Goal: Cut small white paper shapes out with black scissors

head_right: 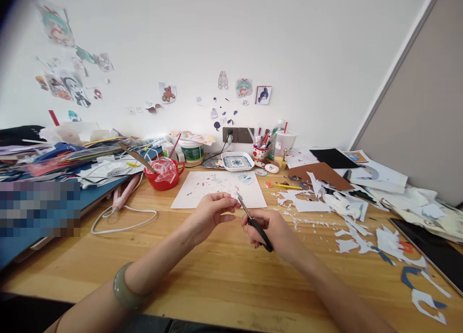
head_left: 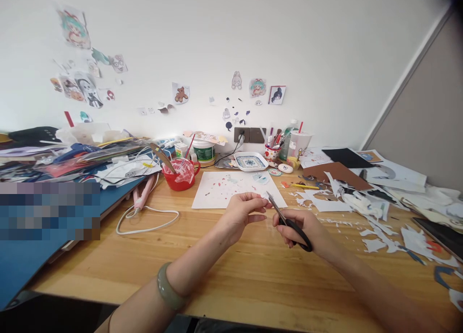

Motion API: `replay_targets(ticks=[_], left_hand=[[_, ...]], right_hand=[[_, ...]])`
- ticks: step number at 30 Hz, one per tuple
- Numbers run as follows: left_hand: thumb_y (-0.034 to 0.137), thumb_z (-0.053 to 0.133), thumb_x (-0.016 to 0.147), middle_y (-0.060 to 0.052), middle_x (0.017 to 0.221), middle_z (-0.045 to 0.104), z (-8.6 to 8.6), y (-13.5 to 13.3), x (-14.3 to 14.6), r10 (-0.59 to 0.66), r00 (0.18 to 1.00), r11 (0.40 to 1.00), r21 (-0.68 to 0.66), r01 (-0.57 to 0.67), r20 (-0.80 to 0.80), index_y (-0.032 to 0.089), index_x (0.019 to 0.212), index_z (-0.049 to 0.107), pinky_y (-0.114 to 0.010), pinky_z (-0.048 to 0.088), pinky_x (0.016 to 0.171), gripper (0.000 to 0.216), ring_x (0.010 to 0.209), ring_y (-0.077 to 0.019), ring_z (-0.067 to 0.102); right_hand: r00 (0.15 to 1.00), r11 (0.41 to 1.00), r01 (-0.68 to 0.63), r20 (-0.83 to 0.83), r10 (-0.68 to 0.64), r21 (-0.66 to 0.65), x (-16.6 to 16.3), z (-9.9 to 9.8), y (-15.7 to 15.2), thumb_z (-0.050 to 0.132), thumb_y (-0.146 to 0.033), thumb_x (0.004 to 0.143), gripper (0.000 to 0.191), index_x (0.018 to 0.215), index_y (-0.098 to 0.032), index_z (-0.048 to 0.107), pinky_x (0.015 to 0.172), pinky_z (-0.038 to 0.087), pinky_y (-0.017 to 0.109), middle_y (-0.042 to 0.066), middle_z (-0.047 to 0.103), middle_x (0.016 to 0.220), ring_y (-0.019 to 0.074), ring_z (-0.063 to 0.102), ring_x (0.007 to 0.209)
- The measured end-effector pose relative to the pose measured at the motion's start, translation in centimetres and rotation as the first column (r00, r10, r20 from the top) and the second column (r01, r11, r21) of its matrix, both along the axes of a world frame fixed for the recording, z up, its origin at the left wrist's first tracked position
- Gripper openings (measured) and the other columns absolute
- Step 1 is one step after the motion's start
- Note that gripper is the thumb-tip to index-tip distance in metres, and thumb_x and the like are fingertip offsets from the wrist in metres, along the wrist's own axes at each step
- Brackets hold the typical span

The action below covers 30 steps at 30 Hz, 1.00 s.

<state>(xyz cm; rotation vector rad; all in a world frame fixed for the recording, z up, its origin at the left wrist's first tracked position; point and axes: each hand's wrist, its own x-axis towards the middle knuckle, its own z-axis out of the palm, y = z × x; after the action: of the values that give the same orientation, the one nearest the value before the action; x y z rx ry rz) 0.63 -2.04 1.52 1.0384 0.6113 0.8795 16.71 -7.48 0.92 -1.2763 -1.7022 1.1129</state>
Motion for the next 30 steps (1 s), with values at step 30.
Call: replay_targets(ticks=[30], left_hand=[[0.023, 0.067, 0.056, -0.005, 0.07, 0.062, 0.43, 0.37, -0.71, -0.099, 0.982, 0.995, -0.031, 0.095, -0.16, 0.013, 0.064, 0.057, -0.021, 0.042, 0.057, 0.016, 0.065, -0.0105, 0.055]], right_hand=[[0.995, 0.996, -0.075, 0.062, 0.078, -0.048, 0.08, 0.39, 0.02, 0.047, -0.022, 0.071, 0.008, 0.073, -0.015, 0.052, 0.045, 0.039, 0.02, -0.004, 0.046, 0.052, 0.009, 0.047, 0.047]])
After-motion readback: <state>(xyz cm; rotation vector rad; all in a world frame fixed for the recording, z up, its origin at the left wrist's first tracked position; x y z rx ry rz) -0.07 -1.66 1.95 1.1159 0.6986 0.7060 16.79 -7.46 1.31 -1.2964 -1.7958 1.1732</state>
